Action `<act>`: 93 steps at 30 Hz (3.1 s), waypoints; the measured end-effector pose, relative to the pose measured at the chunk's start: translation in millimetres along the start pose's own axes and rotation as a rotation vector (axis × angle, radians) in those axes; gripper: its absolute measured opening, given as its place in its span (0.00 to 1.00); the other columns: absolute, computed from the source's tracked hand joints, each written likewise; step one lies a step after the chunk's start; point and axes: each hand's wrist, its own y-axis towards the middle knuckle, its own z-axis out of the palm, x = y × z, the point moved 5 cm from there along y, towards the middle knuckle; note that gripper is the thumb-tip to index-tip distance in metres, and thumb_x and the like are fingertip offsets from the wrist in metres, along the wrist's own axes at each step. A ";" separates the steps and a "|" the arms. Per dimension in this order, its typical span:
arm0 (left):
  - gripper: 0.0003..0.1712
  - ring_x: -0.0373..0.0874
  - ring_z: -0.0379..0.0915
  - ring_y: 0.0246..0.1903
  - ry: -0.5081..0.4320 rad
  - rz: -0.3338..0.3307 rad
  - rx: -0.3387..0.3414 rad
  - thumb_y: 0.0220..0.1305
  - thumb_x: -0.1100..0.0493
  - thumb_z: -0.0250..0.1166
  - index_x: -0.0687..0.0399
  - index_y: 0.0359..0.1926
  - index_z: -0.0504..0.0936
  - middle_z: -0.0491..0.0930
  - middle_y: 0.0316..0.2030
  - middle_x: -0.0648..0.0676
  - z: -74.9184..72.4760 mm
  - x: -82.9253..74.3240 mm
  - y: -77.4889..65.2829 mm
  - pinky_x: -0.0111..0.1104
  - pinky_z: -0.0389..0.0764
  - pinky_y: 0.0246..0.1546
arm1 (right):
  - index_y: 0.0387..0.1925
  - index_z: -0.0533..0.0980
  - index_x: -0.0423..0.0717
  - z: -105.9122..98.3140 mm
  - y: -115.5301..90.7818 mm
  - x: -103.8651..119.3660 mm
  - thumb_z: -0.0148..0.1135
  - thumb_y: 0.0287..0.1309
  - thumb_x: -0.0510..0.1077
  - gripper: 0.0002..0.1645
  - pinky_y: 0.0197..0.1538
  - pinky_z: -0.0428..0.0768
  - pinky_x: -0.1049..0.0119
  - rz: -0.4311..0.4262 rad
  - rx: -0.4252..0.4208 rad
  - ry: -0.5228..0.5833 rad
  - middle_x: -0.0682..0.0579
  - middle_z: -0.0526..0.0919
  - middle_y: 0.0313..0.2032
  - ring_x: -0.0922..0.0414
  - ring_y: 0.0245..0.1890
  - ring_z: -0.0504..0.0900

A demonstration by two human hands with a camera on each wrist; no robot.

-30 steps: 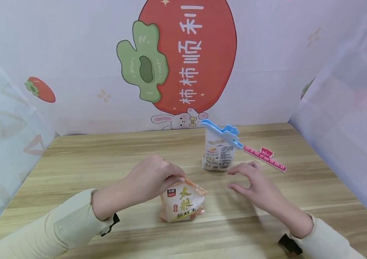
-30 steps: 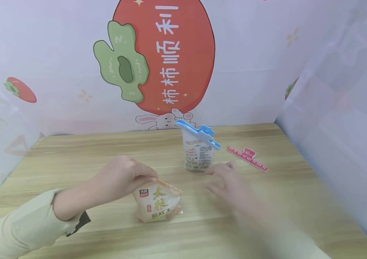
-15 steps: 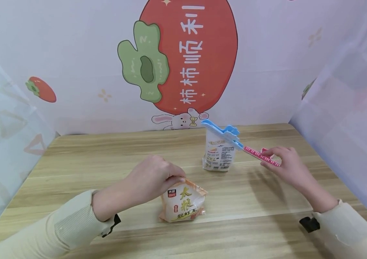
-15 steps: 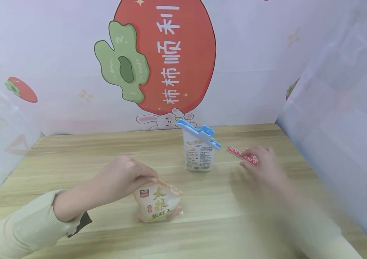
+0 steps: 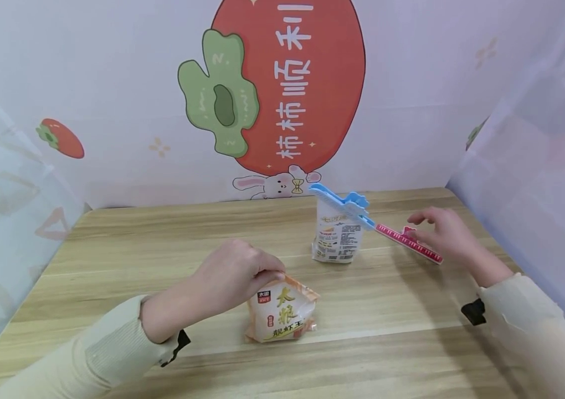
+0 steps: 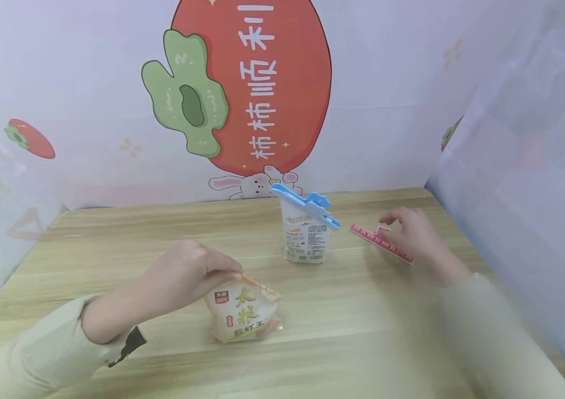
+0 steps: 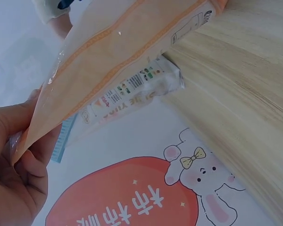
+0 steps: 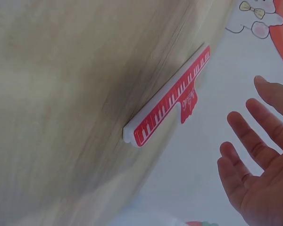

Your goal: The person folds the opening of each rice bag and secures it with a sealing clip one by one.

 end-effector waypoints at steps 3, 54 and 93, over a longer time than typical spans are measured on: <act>0.05 0.27 0.66 0.17 0.010 -0.002 0.000 0.59 0.62 0.72 0.49 0.27 0.86 0.80 0.19 0.42 0.1 -0.1 0.2 0.18 0.68 0.21 | 0.53 0.77 0.32 2.2 7.3 -5.2 0.65 0.63 0.43 0.21 0.57 0.70 0.34 0.024 0.051 0.020 0.31 0.80 0.52 0.30 0.56 0.72; 0.02 0.28 0.70 0.20 0.021 -0.048 0.038 0.59 0.62 0.72 0.50 0.30 0.88 0.84 0.23 0.43 -0.6 1.1 3.5 0.19 0.70 0.23 | 0.58 0.70 0.23 21.9 16.2 -34.2 0.65 0.60 0.36 0.29 0.47 0.81 0.46 0.012 0.158 0.074 0.30 0.80 0.45 0.38 0.43 0.81; 0.03 0.29 0.76 0.23 -0.055 -0.179 0.089 0.58 0.59 0.73 0.51 0.34 0.90 0.87 0.27 0.45 0.4 13.8 4.4 0.19 0.75 0.26 | 0.49 0.73 0.43 20.9 -70.0 48.9 0.65 0.64 0.41 0.15 0.35 0.78 0.70 -0.143 0.182 0.159 0.54 0.87 0.38 0.68 0.36 0.79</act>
